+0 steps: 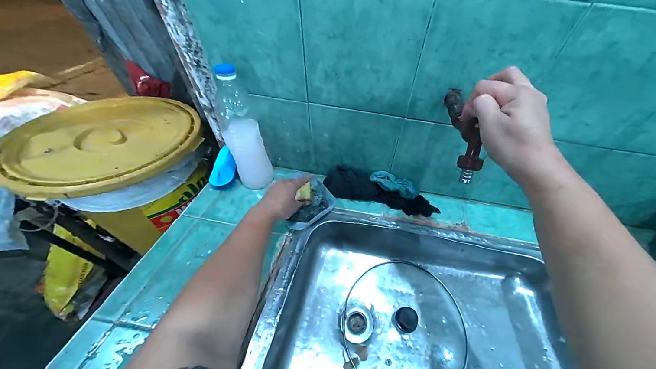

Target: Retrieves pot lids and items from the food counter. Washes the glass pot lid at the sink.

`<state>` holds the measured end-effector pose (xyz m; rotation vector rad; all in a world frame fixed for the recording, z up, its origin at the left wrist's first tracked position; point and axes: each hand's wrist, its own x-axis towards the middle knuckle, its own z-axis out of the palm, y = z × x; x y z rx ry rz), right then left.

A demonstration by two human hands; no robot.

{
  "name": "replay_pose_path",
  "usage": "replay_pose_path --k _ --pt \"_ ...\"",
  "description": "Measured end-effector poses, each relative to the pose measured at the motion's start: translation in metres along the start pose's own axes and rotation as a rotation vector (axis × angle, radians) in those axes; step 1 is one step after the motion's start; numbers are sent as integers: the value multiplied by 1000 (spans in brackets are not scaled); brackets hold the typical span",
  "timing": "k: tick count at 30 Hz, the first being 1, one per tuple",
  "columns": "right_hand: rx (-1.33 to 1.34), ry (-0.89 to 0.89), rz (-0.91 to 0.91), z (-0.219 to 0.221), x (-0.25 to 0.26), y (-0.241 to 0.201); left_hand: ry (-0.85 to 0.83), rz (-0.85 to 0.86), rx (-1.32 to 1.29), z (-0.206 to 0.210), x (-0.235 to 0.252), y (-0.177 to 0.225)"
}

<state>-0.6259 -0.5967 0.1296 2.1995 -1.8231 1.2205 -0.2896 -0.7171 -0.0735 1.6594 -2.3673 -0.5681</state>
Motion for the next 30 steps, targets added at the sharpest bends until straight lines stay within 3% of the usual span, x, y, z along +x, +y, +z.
replay_pose_path --k 11,15,17,21,25,28,30 --pt "156 -52 -22 -5 4 8 233 -142 -24 -12 -10 33" --pt "182 -52 -49 -4 5 12 459 -133 -170 -20 -29 77" --pt "188 -38 -64 -2 4 13 474 -78 -155 -11 -31 98" --pt "397 -48 -4 0 -13 21 407 -108 -239 15 -39 128" --pt "730 -8 347 35 -87 43 157 26 -463 53 -71 184" --pt "741 -321 584 83 -159 59 -85 -13 -826 94 -70 215" --pt "805 -430 718 105 -188 72 -141 -91 -1023 119 -68 221"
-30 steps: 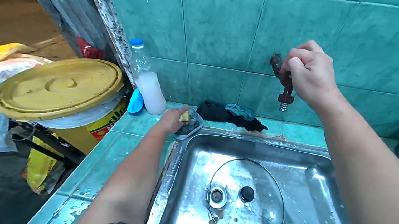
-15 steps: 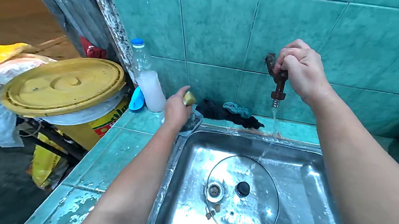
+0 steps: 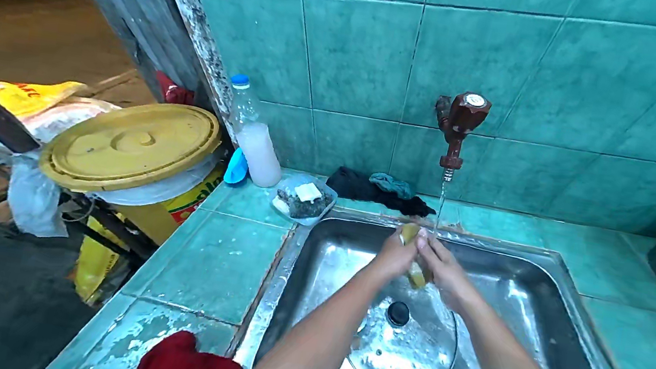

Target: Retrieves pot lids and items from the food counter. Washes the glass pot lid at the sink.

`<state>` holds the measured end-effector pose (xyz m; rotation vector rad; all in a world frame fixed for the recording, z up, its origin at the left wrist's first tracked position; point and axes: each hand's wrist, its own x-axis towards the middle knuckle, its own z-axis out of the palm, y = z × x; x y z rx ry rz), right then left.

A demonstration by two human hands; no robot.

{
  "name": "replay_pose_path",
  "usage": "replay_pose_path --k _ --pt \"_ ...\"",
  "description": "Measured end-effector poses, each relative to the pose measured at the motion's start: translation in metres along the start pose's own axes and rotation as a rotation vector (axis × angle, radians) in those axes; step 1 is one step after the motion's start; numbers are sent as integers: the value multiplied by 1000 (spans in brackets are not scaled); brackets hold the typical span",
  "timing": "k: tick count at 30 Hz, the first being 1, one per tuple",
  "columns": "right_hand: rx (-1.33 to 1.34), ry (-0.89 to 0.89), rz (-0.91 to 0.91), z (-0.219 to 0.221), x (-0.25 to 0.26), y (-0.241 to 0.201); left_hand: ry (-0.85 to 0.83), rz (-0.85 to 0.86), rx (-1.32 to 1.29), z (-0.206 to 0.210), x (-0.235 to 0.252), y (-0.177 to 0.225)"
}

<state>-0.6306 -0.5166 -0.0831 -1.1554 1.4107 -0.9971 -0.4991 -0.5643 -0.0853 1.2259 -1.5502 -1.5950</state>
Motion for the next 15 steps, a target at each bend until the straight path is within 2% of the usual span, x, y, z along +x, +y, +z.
replay_pose_path --k 2,4,8,10,13,15 --pt "10 5 21 -7 -2 18 77 -28 -51 8 1 -21" --pt "-141 39 24 -21 0 32 128 -67 117 9 -6 -39" --pt "-588 265 153 -38 -5 42 -131 -167 690 17 -29 -66" --pt "-720 156 186 -32 -12 54 -195 -118 770 28 -38 -80" --pt "-808 -131 71 -14 -21 88 -130 -93 763 32 -44 -89" --pt "-870 -118 85 -14 -22 99 -125 -100 802 31 -49 -91"
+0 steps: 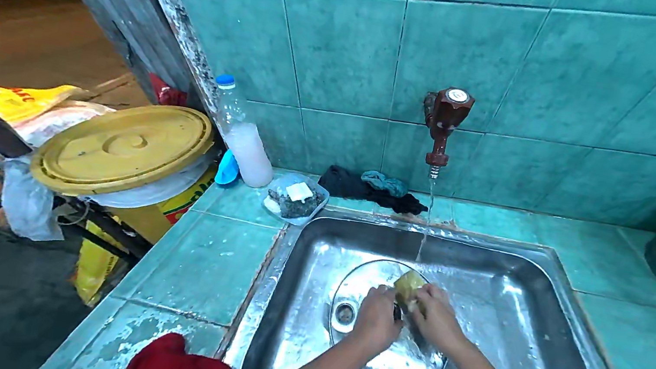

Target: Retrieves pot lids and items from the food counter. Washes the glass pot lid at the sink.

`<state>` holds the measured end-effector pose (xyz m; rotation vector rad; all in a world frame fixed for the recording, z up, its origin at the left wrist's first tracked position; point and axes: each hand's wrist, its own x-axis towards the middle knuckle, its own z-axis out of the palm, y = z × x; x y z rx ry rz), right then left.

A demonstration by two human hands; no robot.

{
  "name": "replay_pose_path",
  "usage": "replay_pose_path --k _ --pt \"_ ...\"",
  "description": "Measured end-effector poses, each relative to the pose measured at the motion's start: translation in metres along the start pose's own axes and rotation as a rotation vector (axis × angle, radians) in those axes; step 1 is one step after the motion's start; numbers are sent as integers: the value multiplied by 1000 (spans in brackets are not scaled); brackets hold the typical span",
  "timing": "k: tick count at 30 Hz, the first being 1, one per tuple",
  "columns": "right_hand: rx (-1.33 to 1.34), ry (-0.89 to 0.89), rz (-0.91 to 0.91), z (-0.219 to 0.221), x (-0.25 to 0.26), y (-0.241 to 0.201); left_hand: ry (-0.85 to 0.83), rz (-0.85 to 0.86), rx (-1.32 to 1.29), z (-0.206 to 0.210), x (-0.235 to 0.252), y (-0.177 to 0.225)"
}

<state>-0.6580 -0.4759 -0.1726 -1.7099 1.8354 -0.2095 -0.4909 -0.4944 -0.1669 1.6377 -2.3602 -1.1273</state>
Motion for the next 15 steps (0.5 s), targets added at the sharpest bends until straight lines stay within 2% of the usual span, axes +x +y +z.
replay_pose_path --k 3,6,10,12,15 --pt "-21 54 135 -7 8 12 -25 40 65 2 -5 3" --pt "106 99 176 -15 9 17 -33 71 80 1 -5 5" --pt "281 146 297 -21 7 45 -43 171 93 -3 -12 16" --pt "491 181 305 -19 3 57 -58 225 119 -8 -16 26" --pt "780 221 289 -19 -11 50 -40 327 173 -12 -19 36"
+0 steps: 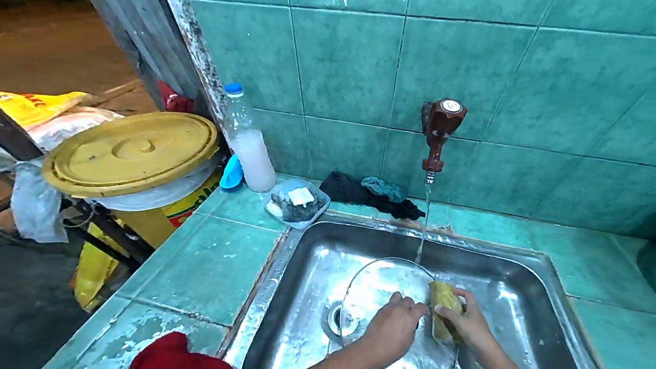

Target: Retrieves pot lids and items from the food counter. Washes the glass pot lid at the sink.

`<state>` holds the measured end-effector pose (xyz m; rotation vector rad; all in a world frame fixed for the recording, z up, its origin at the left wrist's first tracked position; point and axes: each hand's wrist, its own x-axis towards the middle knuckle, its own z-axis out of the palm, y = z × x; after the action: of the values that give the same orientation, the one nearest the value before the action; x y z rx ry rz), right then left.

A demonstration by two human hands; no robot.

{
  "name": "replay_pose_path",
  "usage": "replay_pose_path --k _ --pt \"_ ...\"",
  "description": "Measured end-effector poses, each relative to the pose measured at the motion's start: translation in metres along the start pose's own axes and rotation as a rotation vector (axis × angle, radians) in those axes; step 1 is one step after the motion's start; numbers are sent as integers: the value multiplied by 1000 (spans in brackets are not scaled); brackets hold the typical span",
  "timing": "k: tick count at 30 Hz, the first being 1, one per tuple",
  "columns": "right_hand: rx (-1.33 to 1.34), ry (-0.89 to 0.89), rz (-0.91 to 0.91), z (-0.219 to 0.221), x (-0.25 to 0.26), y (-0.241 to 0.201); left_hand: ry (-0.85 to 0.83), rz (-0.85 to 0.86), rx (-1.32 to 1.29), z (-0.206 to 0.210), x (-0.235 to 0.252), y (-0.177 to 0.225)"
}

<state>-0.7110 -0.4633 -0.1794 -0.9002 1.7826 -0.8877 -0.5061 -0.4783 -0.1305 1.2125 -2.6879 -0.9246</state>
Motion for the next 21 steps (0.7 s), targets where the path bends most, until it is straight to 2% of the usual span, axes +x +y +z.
replay_pose_path --k 2,5,10,14,15,19,21 --pt "14 73 -53 -1 -9 -9 28 51 14 -2 0 1" --pt "-102 227 -248 -6 -16 -36 98 83 -23 -3 1 -2" --pt "-360 306 -498 -11 -33 -87 278 77 -185 -6 -2 0" --pt "-519 310 -800 -13 -38 -104 598 13 -230 -46 -3 -1" --pt "-554 303 -879 -13 -40 -106 626 -1 -208 -60 -2 -5" --pt "-586 311 -1163 -5 -35 -108 359 28 -155 -112 2 -16" --pt "-453 374 -1119 7 -27 -99 255 68 -152 -122 2 -17"
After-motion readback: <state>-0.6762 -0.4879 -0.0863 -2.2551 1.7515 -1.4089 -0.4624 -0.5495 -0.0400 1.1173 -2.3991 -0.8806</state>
